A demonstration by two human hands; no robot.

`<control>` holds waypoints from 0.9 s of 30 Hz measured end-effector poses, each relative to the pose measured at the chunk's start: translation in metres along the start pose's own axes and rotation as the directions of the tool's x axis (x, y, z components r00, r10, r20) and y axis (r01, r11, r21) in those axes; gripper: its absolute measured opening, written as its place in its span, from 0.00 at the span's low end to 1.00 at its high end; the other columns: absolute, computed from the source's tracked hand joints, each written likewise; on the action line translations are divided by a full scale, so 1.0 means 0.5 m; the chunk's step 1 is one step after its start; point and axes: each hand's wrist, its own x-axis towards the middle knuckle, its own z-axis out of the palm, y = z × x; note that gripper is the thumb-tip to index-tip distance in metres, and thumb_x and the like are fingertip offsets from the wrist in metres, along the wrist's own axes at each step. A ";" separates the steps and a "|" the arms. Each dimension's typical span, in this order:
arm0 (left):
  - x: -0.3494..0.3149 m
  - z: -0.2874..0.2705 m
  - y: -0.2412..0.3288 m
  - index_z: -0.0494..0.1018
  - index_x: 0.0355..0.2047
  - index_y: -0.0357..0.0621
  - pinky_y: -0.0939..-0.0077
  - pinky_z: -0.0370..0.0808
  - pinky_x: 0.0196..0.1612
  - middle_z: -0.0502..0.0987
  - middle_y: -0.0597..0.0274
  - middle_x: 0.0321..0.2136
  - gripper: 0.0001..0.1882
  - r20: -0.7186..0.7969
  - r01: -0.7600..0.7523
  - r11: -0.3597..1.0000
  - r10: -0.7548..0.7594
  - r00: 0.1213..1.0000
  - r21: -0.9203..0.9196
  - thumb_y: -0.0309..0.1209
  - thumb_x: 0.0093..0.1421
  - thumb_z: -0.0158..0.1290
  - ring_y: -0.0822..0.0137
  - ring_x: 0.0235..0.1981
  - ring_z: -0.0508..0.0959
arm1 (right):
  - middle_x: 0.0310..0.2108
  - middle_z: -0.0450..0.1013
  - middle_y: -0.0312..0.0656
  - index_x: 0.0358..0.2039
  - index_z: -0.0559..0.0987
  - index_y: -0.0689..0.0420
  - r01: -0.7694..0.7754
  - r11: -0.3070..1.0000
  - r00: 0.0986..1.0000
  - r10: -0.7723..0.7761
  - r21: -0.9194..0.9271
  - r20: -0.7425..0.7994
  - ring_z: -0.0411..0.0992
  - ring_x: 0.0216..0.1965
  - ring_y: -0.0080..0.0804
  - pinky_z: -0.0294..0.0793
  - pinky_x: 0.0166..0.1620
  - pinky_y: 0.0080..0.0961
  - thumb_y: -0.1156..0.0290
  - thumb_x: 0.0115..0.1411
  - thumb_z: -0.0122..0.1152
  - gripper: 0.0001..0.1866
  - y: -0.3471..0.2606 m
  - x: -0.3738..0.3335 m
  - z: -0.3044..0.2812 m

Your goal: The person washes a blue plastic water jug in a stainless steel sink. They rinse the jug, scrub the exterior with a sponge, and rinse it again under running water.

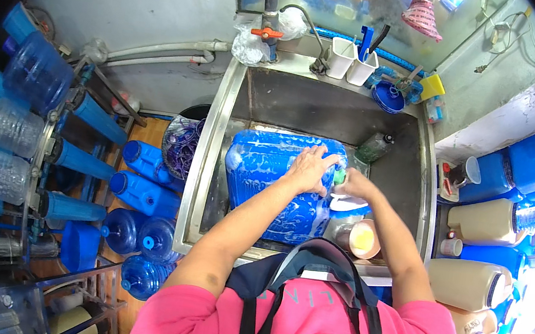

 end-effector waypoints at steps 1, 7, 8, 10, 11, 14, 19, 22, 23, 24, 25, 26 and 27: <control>0.007 0.002 -0.009 0.66 0.55 0.59 0.51 0.64 0.59 0.64 0.46 0.57 0.48 0.005 -0.014 1.000 0.014 1.000 -0.013 0.40 0.29 0.73 0.42 0.57 0.66 | 0.31 0.78 0.51 0.44 0.76 0.60 -0.082 0.982 0.984 0.054 -0.169 -0.168 0.77 0.33 0.49 0.76 0.39 0.40 0.55 0.39 0.69 0.32 -0.014 -0.007 0.014; 0.017 0.021 -0.018 0.61 0.60 0.55 0.50 0.57 0.64 0.62 0.46 0.60 0.54 0.092 0.048 0.995 -0.056 0.994 0.087 0.46 0.31 0.73 0.44 0.63 0.60 | 0.35 0.78 0.53 0.56 0.70 0.50 -0.098 0.976 0.977 0.058 -0.192 -0.204 0.76 0.38 0.53 0.76 0.42 0.45 0.52 0.47 0.66 0.35 -0.035 -0.092 -0.007; 0.015 0.021 -0.014 0.60 0.60 0.51 0.51 0.58 0.63 0.64 0.44 0.58 0.55 0.041 0.047 0.996 -0.050 0.998 0.074 0.48 0.31 0.73 0.44 0.62 0.61 | 0.33 0.78 0.51 0.49 0.77 0.51 -0.114 0.973 0.967 0.062 -0.202 -0.246 0.77 0.38 0.50 0.76 0.42 0.43 0.51 0.49 0.65 0.28 -0.026 -0.089 -0.044; 0.011 0.021 -0.003 0.57 0.62 0.42 0.54 0.60 0.62 0.67 0.41 0.55 0.58 -0.053 0.071 0.995 -0.068 0.996 0.063 0.50 0.33 0.72 0.43 0.59 0.65 | 0.30 0.78 0.48 0.30 0.84 0.52 -0.358 0.911 0.842 0.410 0.205 -0.351 0.78 0.35 0.48 0.75 0.42 0.43 0.46 0.54 0.58 0.21 -0.025 -0.090 -0.077; 0.010 0.020 0.001 0.56 0.61 0.39 0.55 0.61 0.61 0.69 0.40 0.53 0.58 -0.067 0.111 0.993 -0.109 0.992 0.027 0.51 0.33 0.71 0.44 0.57 0.67 | 0.27 0.77 0.52 0.30 0.83 0.53 -0.228 0.932 0.733 0.355 0.282 -0.580 0.77 0.34 0.50 0.74 0.40 0.45 0.45 0.58 0.51 0.24 -0.027 -0.090 -0.090; 0.017 0.021 0.020 0.53 0.59 0.26 0.61 0.67 0.56 0.73 0.36 0.45 0.62 -0.132 0.194 0.981 -0.189 0.973 0.023 0.56 0.33 0.70 0.46 0.50 0.73 | 0.25 0.76 0.53 0.26 0.81 0.55 -0.091 0.989 0.603 0.151 0.120 -0.783 0.76 0.30 0.54 0.73 0.35 0.44 0.48 0.64 0.45 0.26 -0.054 -0.098 -0.059; 0.014 0.028 0.030 0.55 0.57 0.26 0.63 0.68 0.54 0.74 0.39 0.42 0.59 -0.197 0.226 0.970 -0.205 0.959 0.089 0.53 0.33 0.71 0.49 0.47 0.74 | 0.23 0.75 0.51 0.23 0.81 0.53 -0.085 0.996 0.709 0.036 -0.035 -0.704 0.75 0.28 0.53 0.74 0.33 0.45 0.48 0.64 0.45 0.26 -0.083 -0.111 -0.027; 0.006 0.039 0.037 0.59 0.53 0.28 0.65 0.68 0.51 0.74 0.49 0.41 0.55 -0.268 0.183 0.973 -0.142 0.953 0.138 0.51 0.33 0.71 0.55 0.45 0.73 | 0.23 0.76 0.52 0.23 0.82 0.52 -0.138 0.990 0.698 0.069 -0.040 -0.712 0.76 0.29 0.53 0.75 0.36 0.45 0.46 0.65 0.38 0.30 -0.086 -0.104 -0.050; 0.005 0.043 0.040 0.59 0.53 0.28 0.65 0.68 0.51 0.74 0.49 0.40 0.54 -0.254 0.195 0.972 -0.158 0.954 0.130 0.51 0.32 0.71 0.55 0.45 0.73 | 0.24 0.76 0.52 0.23 0.81 0.53 -0.120 0.992 0.646 0.045 -0.043 -0.762 0.76 0.29 0.53 0.75 0.36 0.45 0.46 0.65 0.38 0.30 -0.086 -0.105 -0.060; 0.004 0.046 0.039 0.60 0.53 0.28 0.66 0.68 0.51 0.74 0.50 0.40 0.54 -0.238 0.200 0.972 -0.167 0.957 0.120 0.51 0.32 0.71 0.55 0.45 0.73 | 0.25 0.76 0.53 0.25 0.82 0.52 -0.145 0.983 0.651 0.012 -0.109 -0.759 0.76 0.30 0.53 0.74 0.37 0.46 0.46 0.65 0.37 0.30 -0.091 -0.109 -0.057; 0.005 0.049 0.039 0.60 0.52 0.29 0.66 0.68 0.51 0.74 0.50 0.40 0.53 -0.272 0.196 0.974 -0.158 0.949 0.116 0.51 0.32 0.71 0.55 0.45 0.73 | 0.24 0.76 0.54 0.25 0.83 0.52 -0.048 0.999 0.687 0.022 -0.015 -0.726 0.76 0.31 0.54 0.74 0.37 0.46 0.46 0.65 0.38 0.29 -0.093 -0.116 -0.058; 0.005 0.052 0.039 0.61 0.51 0.29 0.66 0.68 0.50 0.74 0.50 0.39 0.51 -0.316 0.197 0.970 -0.143 0.938 0.145 0.48 0.33 0.71 0.55 0.45 0.73 | 0.24 0.75 0.54 0.24 0.82 0.53 -0.085 0.996 0.711 0.075 0.020 -0.699 0.75 0.30 0.55 0.73 0.36 0.46 0.47 0.65 0.40 0.28 -0.097 -0.121 -0.054; 0.006 0.054 0.038 0.61 0.52 0.30 0.66 0.69 0.50 0.74 0.50 0.39 0.50 -0.302 0.199 0.964 -0.140 0.943 0.177 0.47 0.34 0.70 0.55 0.44 0.73 | 0.23 0.75 0.54 0.22 0.81 0.54 -0.088 0.995 0.774 0.099 0.048 -0.626 0.74 0.29 0.56 0.73 0.35 0.46 0.47 0.64 0.42 0.28 -0.100 -0.130 -0.049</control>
